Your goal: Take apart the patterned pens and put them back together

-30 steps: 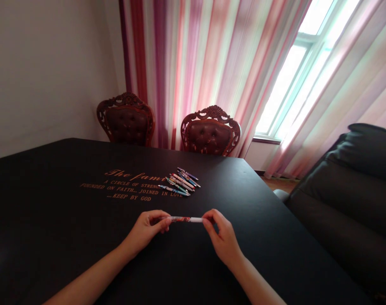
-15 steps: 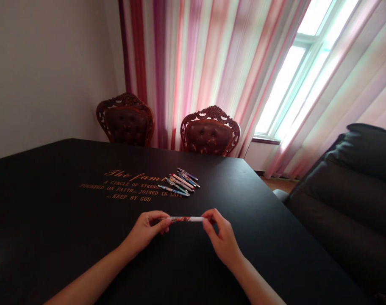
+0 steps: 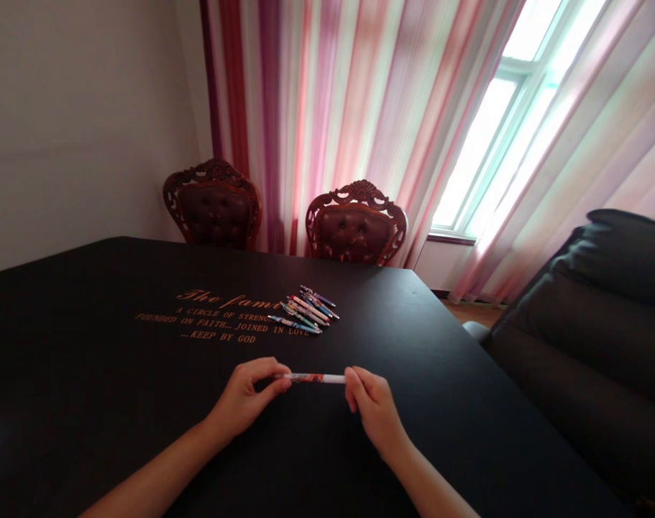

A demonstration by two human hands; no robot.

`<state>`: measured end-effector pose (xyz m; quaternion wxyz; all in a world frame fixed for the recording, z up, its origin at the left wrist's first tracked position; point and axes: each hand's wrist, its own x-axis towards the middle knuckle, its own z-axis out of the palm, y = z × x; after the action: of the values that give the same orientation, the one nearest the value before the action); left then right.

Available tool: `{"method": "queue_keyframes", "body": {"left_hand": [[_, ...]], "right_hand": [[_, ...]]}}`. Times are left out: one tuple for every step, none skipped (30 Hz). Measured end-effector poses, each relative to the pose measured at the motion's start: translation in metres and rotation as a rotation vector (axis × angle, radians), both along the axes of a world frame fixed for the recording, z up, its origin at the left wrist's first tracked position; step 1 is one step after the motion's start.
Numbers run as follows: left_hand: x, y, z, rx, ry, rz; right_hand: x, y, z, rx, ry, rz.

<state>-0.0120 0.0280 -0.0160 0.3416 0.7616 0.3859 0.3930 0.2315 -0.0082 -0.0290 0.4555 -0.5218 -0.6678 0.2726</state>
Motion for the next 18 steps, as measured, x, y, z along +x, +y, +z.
{"method": "queue_keyframes", "body": {"left_hand": [[-0.0002, -0.0005, 0.0009, 0.012, 0.013, 0.001], [-0.0001, -0.0008, 0.0013, 0.010, 0.019, 0.003], [0.0002, -0.0009, 0.0014, -0.005, 0.020, 0.004], [0.0007, -0.0009, 0.0012, -0.033, 0.012, 0.003], [0.0014, -0.0007, 0.0009, -0.072, -0.002, -0.002], [0.0023, -0.0004, 0.0006, -0.116, -0.025, -0.008], [0.0032, 0.0000, 0.0004, -0.162, -0.055, -0.013], [0.0042, 0.0003, 0.0005, -0.207, -0.087, -0.015], [0.0050, 0.0006, 0.0006, -0.248, -0.118, -0.014], [0.0056, 0.0009, 0.0007, -0.284, -0.144, -0.009], [0.0059, 0.0011, 0.0009, -0.310, -0.164, -0.003], [0.0059, 0.0012, 0.0008, -0.325, -0.176, -0.001], [0.0056, 0.0014, 0.0005, -0.326, -0.179, -0.001], [0.0051, 0.0015, 0.0001, -0.309, -0.172, -0.003], [0.0044, 0.0015, -0.0005, -0.276, -0.158, -0.006], [0.0036, 0.0015, -0.0012, -0.232, -0.135, -0.008], [0.0029, 0.0014, -0.0019, -0.183, -0.108, -0.008], [0.0022, 0.0012, -0.0024, -0.134, -0.080, -0.006]], "right_hand": [[-0.0015, -0.0001, -0.0014, -0.057, 0.053, 0.001], [-0.0028, -0.0001, -0.0023, -0.101, 0.093, -0.002], [-0.0036, 0.0000, -0.0026, -0.124, 0.115, -0.006], [-0.0039, 0.0001, -0.0022, -0.123, 0.119, -0.005], [-0.0036, 0.0002, -0.0011, -0.103, 0.114, -0.001], [-0.0029, 0.0002, 0.0004, -0.069, 0.103, 0.008], [-0.0019, 0.0003, 0.0021, -0.027, 0.086, 0.020], [-0.0006, 0.0003, 0.0039, 0.014, 0.066, 0.033], [0.0008, 0.0003, 0.0053, 0.049, 0.043, 0.043], [0.0021, 0.0003, 0.0064, 0.079, 0.014, 0.049], [0.0033, 0.0004, 0.0070, 0.107, -0.021, 0.049], [0.0042, 0.0004, 0.0071, 0.131, -0.057, 0.044], [0.0049, 0.0004, 0.0069, 0.149, -0.088, 0.032], [0.0052, 0.0004, 0.0064, 0.160, -0.112, 0.018], [0.0053, 0.0003, 0.0058, 0.163, -0.129, 0.004], [0.0050, 0.0001, 0.0052, 0.161, -0.140, -0.007], [0.0046, -0.0002, 0.0047, 0.155, -0.143, -0.014], [0.0039, -0.0006, 0.0042, 0.146, -0.139, -0.017]]}}
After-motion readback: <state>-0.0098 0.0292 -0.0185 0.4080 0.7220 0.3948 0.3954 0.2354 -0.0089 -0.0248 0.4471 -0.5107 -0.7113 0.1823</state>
